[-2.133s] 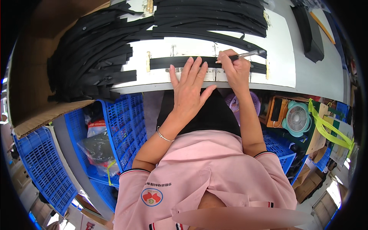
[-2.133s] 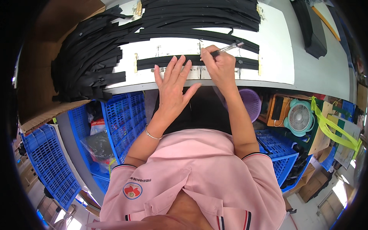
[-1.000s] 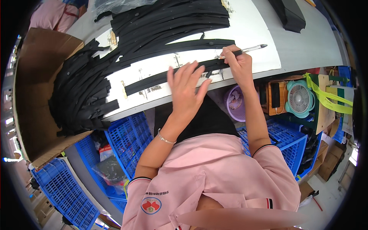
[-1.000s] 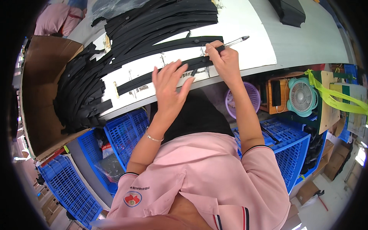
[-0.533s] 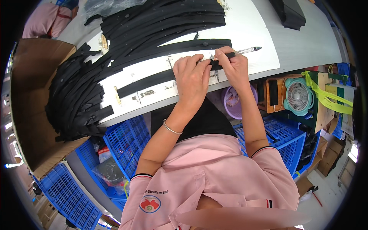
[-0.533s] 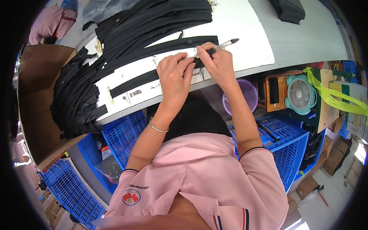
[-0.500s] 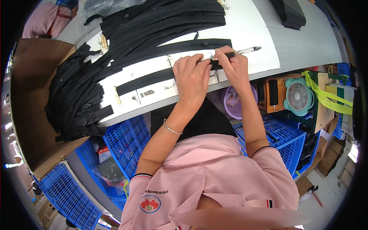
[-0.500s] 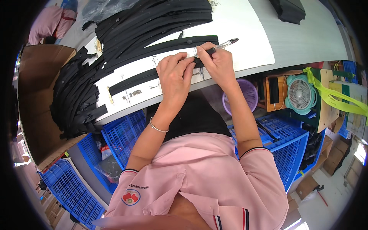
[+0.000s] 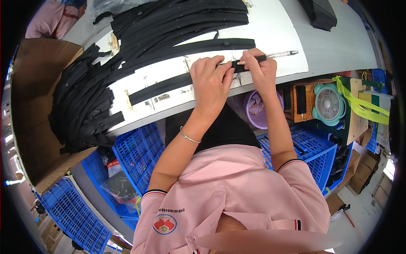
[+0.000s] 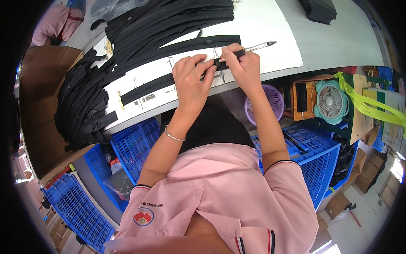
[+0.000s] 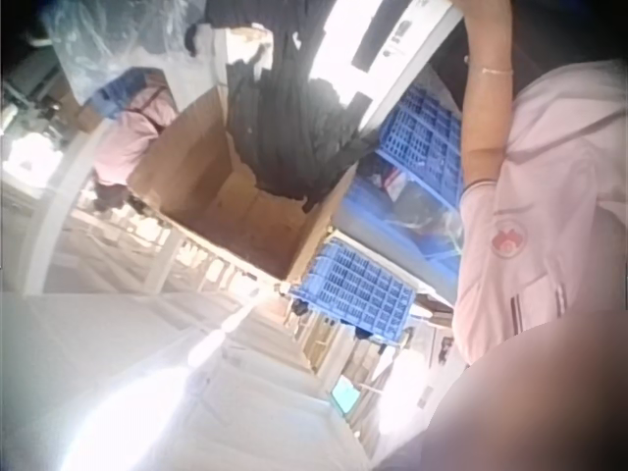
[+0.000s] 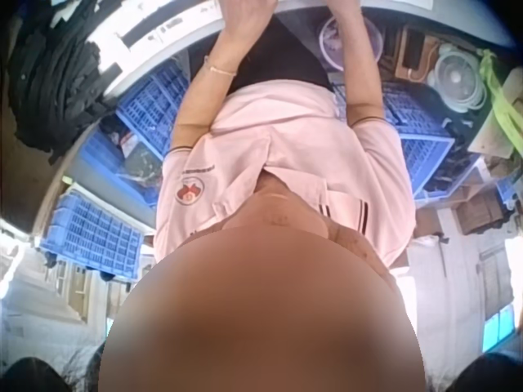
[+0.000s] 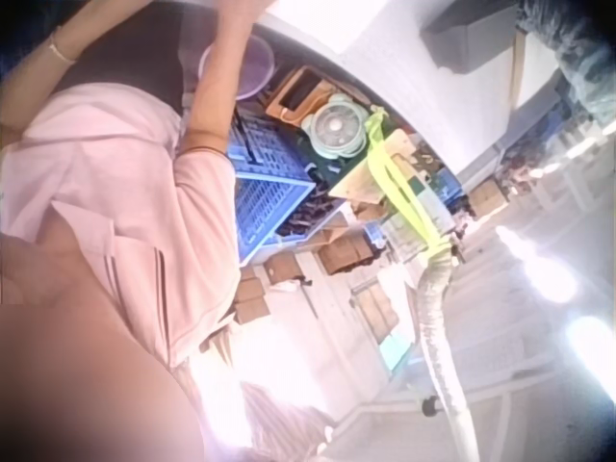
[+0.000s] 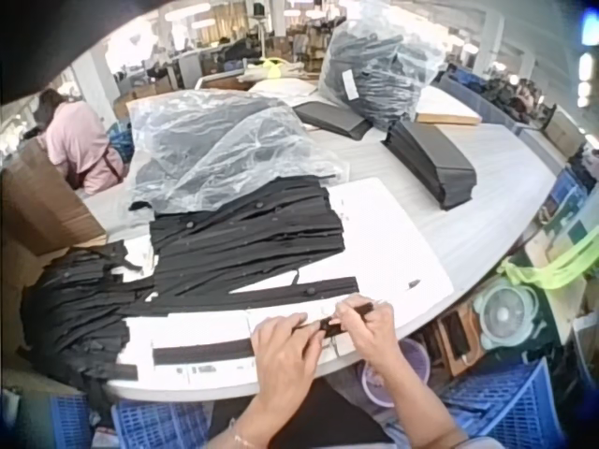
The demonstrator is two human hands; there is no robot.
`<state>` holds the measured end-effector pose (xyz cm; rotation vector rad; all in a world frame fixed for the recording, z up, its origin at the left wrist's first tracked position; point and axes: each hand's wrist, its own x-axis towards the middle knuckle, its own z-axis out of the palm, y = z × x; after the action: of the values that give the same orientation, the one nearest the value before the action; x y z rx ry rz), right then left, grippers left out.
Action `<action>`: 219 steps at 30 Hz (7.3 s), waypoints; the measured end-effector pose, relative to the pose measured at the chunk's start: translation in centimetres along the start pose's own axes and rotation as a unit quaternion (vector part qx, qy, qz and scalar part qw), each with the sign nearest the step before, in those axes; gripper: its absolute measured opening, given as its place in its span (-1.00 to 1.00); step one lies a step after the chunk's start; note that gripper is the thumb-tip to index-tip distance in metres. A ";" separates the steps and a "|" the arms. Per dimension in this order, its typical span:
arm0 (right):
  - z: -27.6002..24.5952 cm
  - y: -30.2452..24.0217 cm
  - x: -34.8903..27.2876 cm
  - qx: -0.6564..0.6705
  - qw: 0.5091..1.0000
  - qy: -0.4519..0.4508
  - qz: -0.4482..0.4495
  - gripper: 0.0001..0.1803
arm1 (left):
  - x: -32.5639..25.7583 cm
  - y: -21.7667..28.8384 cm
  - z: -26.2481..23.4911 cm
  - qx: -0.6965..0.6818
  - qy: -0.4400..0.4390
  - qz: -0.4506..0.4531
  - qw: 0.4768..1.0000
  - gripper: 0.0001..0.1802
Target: Writing identification marks on black fabric components using a white pen on a workbench.
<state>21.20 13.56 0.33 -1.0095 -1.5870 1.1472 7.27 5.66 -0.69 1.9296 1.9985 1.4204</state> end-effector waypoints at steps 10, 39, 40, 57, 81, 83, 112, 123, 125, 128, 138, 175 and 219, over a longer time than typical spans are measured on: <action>-0.4 0.8 0.2 -0.056 0.992 -0.063 -0.095 -0.78 | 0.2 0.1 0.4 -0.003 0.020 0.013 1.000 -0.82; -0.7 1.2 0.4 0.028 0.997 0.056 0.035 -0.77 | 5.8 -6.6 -1.5 0.000 -0.041 -0.028 0.999 -0.41; -1.0 0.8 0.3 0.017 0.998 0.054 0.038 -0.78 | 5.2 -6.7 -3.1 0.009 -0.039 -0.022 0.999 -0.44; 5.1 0.5 4.4 -0.409 0.860 -0.093 -0.290 -0.61 | -0.9 -17.6 -20.4 0.252 0.060 -0.115 0.959 -0.80; 4.0 -1.7 -6.9 -0.370 0.884 -0.068 -0.279 -0.44 | -4.0 -2.6 -7.2 0.099 -0.114 0.018 0.988 -0.44; 2.4 -1.1 -6.6 -0.383 0.882 -0.043 -0.272 -0.42 | -4.8 -2.6 -7.9 0.115 -0.120 0.007 0.986 -0.42; -0.4 0.5 -5.3 -0.461 0.846 0.002 -0.269 -0.63 | -8.3 -6.2 -15.5 0.186 -0.060 -0.157 0.968 -0.19; 12.6 -7.1 -3.5 -0.032 0.981 -0.187 -0.029 -0.80 | -8.7 -6.7 -14.7 0.202 -0.011 -0.149 0.968 -0.21; 15.2 -7.4 -3.4 0.006 0.980 -0.198 -0.009 -0.80 | -8.5 -6.6 -14.7 0.196 -0.006 -0.150 0.969 -0.21; 18.0 -5.2 -3.0 0.013 0.983 -0.180 0.024 -0.75 | -8.5 -6.5 -14.6 0.189 -0.003 -0.154 0.970 -0.22; 18.7 -3.6 -3.0 -0.094 0.967 -0.225 -0.073 -0.71 | -8.7 -6.6 -14.7 0.180 0.008 -0.158 0.971 -0.24; 9.9 -2.6 -1.4 -0.103 0.993 -0.061 -0.015 -0.72 | -8.4 -6.5 -14.7 0.202 -0.035 -0.152 0.967 -0.23; 0.8 -2.2 -0.3 -0.077 0.997 0.009 -0.008 -0.86 | -6.1 -2.9 -9.1 0.162 -0.096 -0.054 0.981 -0.32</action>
<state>20.25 12.60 2.25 -1.1021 -1.6858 1.0138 1.15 -3.90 -0.42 1.9426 2.3130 0.8900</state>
